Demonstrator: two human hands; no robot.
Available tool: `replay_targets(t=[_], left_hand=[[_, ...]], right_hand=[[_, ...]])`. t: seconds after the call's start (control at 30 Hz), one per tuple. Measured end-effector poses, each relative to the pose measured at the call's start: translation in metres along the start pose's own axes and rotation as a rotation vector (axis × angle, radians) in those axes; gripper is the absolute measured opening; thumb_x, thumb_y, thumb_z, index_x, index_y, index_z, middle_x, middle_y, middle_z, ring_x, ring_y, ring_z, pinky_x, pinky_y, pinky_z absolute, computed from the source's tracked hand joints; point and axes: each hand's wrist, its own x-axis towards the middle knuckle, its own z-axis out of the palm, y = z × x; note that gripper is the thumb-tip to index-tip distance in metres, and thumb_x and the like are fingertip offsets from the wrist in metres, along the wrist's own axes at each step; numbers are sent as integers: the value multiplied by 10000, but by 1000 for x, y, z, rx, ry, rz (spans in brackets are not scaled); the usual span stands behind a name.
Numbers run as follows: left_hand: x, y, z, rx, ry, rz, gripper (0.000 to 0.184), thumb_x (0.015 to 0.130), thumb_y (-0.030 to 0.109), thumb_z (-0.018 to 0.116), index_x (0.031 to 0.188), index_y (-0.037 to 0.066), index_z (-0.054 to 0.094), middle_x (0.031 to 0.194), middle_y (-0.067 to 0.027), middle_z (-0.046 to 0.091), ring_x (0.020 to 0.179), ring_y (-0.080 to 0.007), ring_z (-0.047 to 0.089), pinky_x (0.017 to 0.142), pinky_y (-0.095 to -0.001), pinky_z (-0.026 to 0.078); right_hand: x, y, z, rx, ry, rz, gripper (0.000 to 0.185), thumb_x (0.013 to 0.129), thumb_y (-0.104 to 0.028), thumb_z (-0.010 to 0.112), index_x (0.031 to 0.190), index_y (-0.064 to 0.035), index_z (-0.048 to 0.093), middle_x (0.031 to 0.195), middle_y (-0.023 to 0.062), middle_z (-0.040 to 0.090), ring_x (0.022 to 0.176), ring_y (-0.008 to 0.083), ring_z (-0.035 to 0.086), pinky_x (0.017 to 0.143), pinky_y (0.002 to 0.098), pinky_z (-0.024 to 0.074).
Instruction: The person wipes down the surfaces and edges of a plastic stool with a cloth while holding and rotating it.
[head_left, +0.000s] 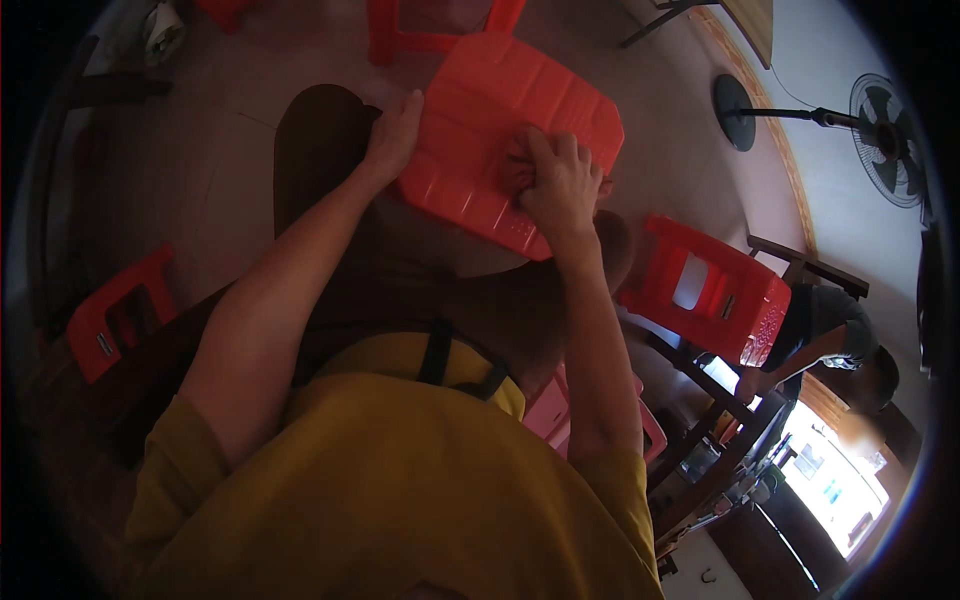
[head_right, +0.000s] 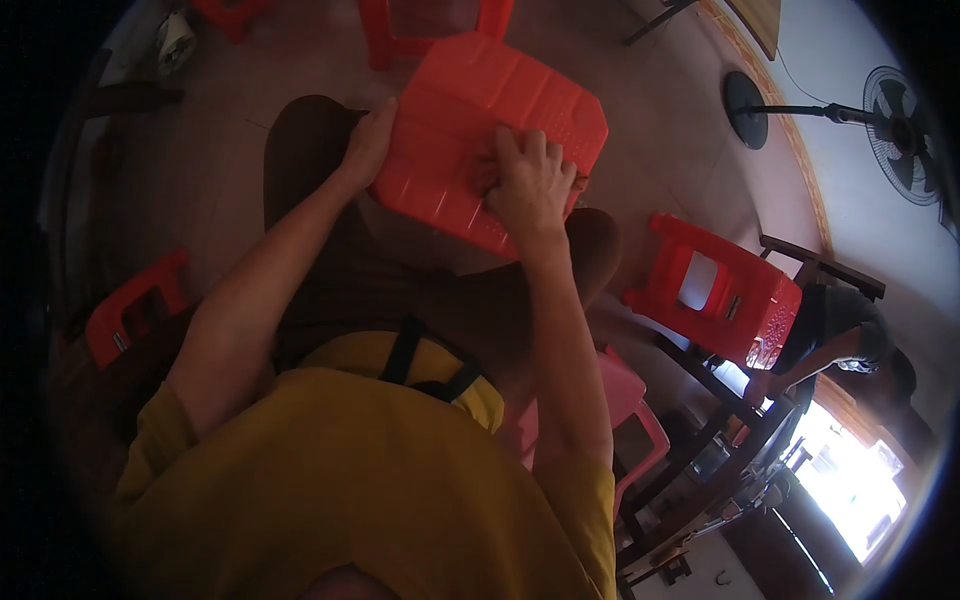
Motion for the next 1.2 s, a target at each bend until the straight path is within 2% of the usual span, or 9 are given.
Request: replay_targets(t=[0.1, 0.2, 0.47, 0.6, 0.8, 0.93, 1.0, 1.13, 1.2], left_hand=[[1, -2, 1, 24, 14, -5, 677, 985, 556, 341, 1184, -30, 615, 1138, -272, 647, 1129, -409, 591, 964, -428, 431], [-6, 5, 3, -3, 11, -17, 678, 983, 559, 341, 1164, -32, 620, 1106, -282, 651, 1109, -420, 598, 953, -431, 439], [-7, 8, 1, -28, -42, -41, 669, 981, 551, 345, 1151, -29, 631, 1086, -276, 657, 1106, -416, 601, 952, -424, 442], [-8, 7, 4, -34, 27, 10, 670, 977, 551, 350, 1156, -28, 636, 1093, -267, 659, 1102, -397, 608, 948, -420, 444], [-7, 8, 1, -95, -18, -39, 670, 979, 552, 355, 1207, -21, 618, 1175, -228, 649, 1135, -359, 597, 969, -404, 439], [-6, 4, 0, -175, -36, -19, 683, 1000, 555, 336, 1277, -26, 564, 1286, -194, 601, 1205, -308, 555, 1011, -373, 406], [-10, 2, -1, -236, -13, 13, 680, 1011, 549, 326, 1288, -32, 548, 1304, -181, 586, 1216, -285, 540, 1025, -361, 391], [-3, -23, -5, -400, -68, -27, 644, 1039, 509, 322, 1333, -36, 498, 1342, -136, 546, 1225, -231, 503, 1050, -331, 361], [-26, -16, -7, -458, -87, -54, 633, 1041, 500, 331, 1346, -29, 494, 1336, -128, 546, 1217, -223, 503, 1054, -329, 359]], right_hand=[[-1, 42, 13, 45, 108, 154, 509, 742, -109, 656, 1230, -253, 627, 1169, 101, 559, 1056, 373, 565, 881, 536, 458], [-5, 65, 3, -7, 64, 169, 438, 785, -146, 614, 1205, -266, 653, 1158, 98, 573, 1062, 371, 570, 901, 525, 459], [-25, 80, -18, -62, -109, 286, 449, 799, -139, 572, 1212, -291, 656, 1181, 112, 575, 1093, 386, 566, 919, 514, 460], [-31, 60, -29, -55, -212, 322, 477, 772, -121, 590, 1222, -268, 645, 1183, 127, 570, 1084, 395, 568, 918, 512, 461], [-66, 4, -16, -84, -185, 108, 491, 690, -103, 672, 1172, -184, 624, 1104, 121, 567, 993, 376, 576, 829, 500, 466], [-72, -43, -1, -40, -170, -5, 588, 643, -59, 655, 1218, -177, 612, 1103, 146, 561, 976, 403, 569, 812, 506, 463], [-69, -60, -2, 183, -186, -131, 576, 654, -25, 641, 1215, -153, 607, 1102, 154, 569, 994, 400, 573, 837, 497, 467], [-57, -65, 1, 385, -68, -179, 573, 665, -4, 634, 1226, -115, 596, 1114, 163, 581, 1023, 400, 571, 867, 481, 471], [-44, -52, -10, 424, 11, -81, 563, 694, -5, 634, 1248, -89, 576, 1143, 187, 587, 1073, 400, 567, 907, 450, 473]])
